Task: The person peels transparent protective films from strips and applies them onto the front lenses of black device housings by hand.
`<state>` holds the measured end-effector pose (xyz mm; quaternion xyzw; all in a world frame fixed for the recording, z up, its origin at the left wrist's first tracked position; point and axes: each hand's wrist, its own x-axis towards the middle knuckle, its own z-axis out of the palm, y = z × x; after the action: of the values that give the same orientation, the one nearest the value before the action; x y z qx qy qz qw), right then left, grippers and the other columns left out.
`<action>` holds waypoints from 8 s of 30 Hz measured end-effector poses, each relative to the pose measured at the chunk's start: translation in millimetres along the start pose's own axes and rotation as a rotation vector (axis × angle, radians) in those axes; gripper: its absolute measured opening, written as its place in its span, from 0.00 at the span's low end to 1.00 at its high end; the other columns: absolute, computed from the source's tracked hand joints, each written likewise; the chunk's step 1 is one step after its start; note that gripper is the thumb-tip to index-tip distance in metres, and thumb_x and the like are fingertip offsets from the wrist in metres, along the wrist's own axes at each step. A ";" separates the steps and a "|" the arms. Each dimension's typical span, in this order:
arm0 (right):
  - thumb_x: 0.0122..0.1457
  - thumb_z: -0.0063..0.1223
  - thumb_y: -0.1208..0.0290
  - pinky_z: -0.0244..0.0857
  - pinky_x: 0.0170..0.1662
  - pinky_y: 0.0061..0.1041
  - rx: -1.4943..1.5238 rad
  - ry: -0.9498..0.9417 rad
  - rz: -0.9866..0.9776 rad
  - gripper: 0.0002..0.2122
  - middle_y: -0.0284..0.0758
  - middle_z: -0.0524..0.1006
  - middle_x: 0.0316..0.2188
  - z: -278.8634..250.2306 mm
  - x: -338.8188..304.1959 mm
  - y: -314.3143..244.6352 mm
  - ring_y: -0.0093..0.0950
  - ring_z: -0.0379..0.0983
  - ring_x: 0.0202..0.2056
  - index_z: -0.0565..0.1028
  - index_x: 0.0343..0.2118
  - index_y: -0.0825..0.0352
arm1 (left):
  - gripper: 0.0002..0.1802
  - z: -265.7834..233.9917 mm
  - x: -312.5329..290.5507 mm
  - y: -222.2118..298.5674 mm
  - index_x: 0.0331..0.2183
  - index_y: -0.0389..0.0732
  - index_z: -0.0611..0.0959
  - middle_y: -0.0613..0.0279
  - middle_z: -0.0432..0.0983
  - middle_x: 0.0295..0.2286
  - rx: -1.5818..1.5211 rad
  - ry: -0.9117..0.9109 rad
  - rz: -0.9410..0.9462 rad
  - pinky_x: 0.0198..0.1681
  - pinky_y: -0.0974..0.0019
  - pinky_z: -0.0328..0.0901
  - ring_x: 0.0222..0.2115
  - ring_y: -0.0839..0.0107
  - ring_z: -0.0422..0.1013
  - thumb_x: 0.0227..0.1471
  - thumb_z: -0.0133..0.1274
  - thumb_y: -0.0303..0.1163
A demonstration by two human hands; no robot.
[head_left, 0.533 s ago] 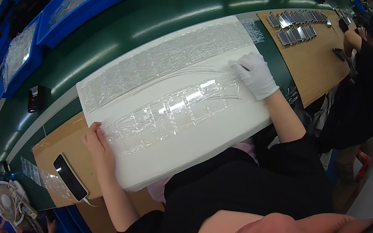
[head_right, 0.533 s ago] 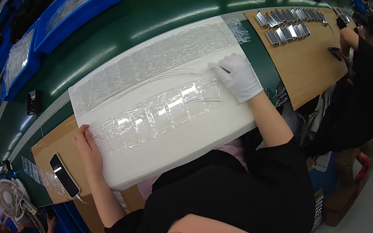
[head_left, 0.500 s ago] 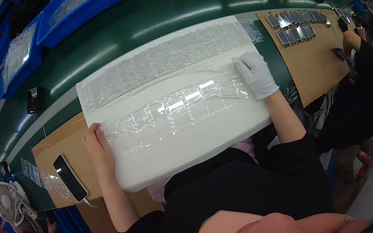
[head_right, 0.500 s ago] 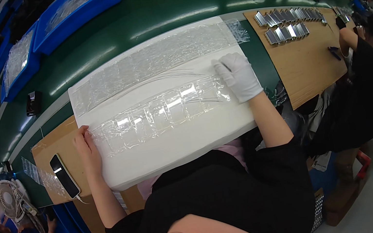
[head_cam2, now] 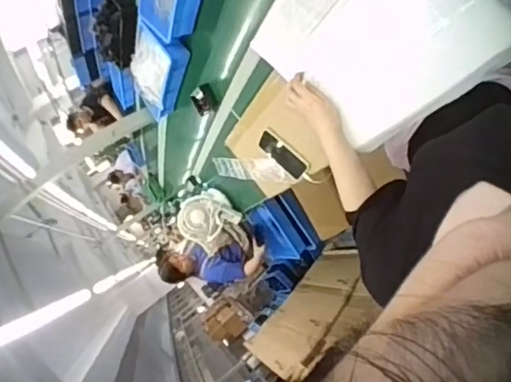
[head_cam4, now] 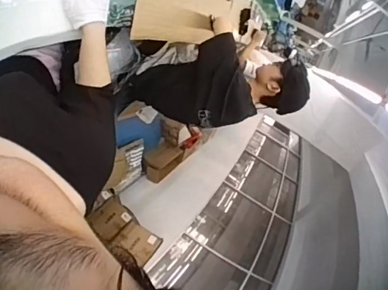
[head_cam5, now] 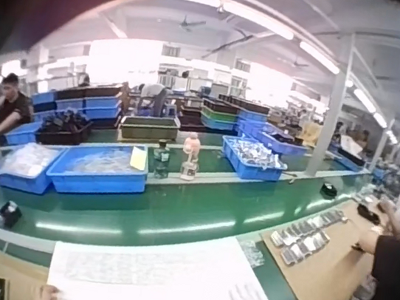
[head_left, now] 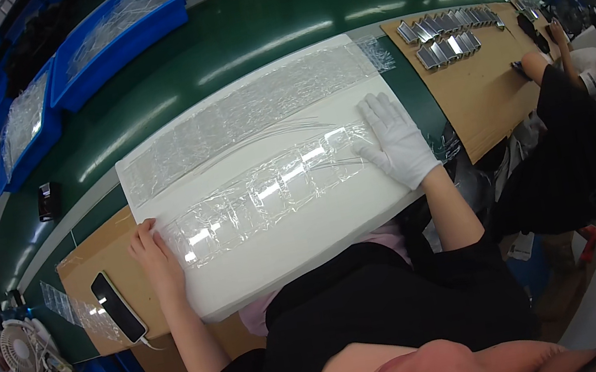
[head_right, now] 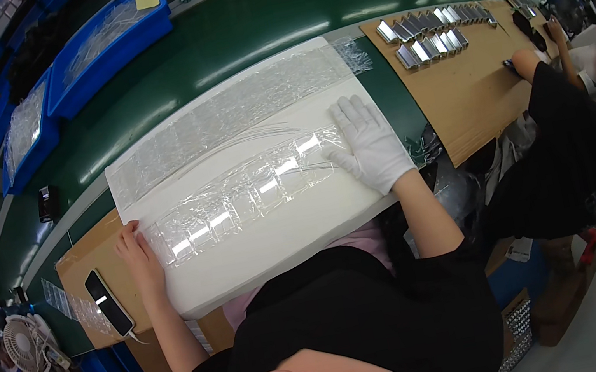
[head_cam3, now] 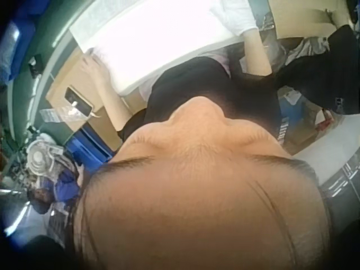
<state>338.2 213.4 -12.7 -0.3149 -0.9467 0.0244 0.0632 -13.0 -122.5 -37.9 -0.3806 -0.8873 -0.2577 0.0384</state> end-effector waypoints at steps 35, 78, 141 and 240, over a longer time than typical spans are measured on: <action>0.63 0.47 0.59 0.52 0.65 0.35 0.243 0.201 -0.079 0.21 0.40 0.69 0.61 1.4 18.8 6.2 0.41 0.64 0.61 0.73 0.56 0.65 | 0.18 8.7 2.8 -28.7 0.51 0.42 0.76 0.55 0.71 0.49 0.169 0.230 -0.132 0.61 0.45 0.52 0.51 0.50 0.63 0.60 0.51 0.35; 0.54 0.55 0.65 0.70 0.37 0.34 0.242 0.401 0.216 0.19 0.38 0.80 0.33 -5.8 47.6 0.9 0.41 0.76 0.32 0.77 0.49 0.63 | 0.22 123.8 -8.0 195.7 0.57 0.51 0.77 0.59 0.65 0.62 -0.823 -1.621 0.538 0.70 0.54 0.49 0.66 0.47 0.53 0.62 0.46 0.41; 0.61 0.56 0.71 0.70 0.40 0.23 0.770 0.581 0.527 0.08 0.33 0.82 0.35 9.6 47.6 19.2 0.27 0.76 0.34 0.81 0.40 0.67 | 0.28 82.7 -0.5 210.8 0.59 0.44 0.71 0.53 0.59 0.63 -0.359 -0.641 1.068 0.70 0.48 0.50 0.66 0.51 0.55 0.57 0.50 0.35; 0.73 0.39 0.50 0.45 0.19 0.18 1.624 0.815 0.668 0.23 0.23 0.61 0.15 16.2 57.5 44.9 0.16 0.51 0.15 0.68 0.22 0.58 | 0.27 76.6 16.7 208.0 0.58 0.39 0.71 0.60 0.69 0.56 -0.542 -0.767 1.033 0.68 0.59 0.57 0.64 0.62 0.61 0.57 0.49 0.28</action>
<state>317.1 283.7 -26.7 -0.4124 -0.4086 0.5767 0.5748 129.6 45.9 -10.6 -0.8142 -0.4478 -0.2663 -0.2562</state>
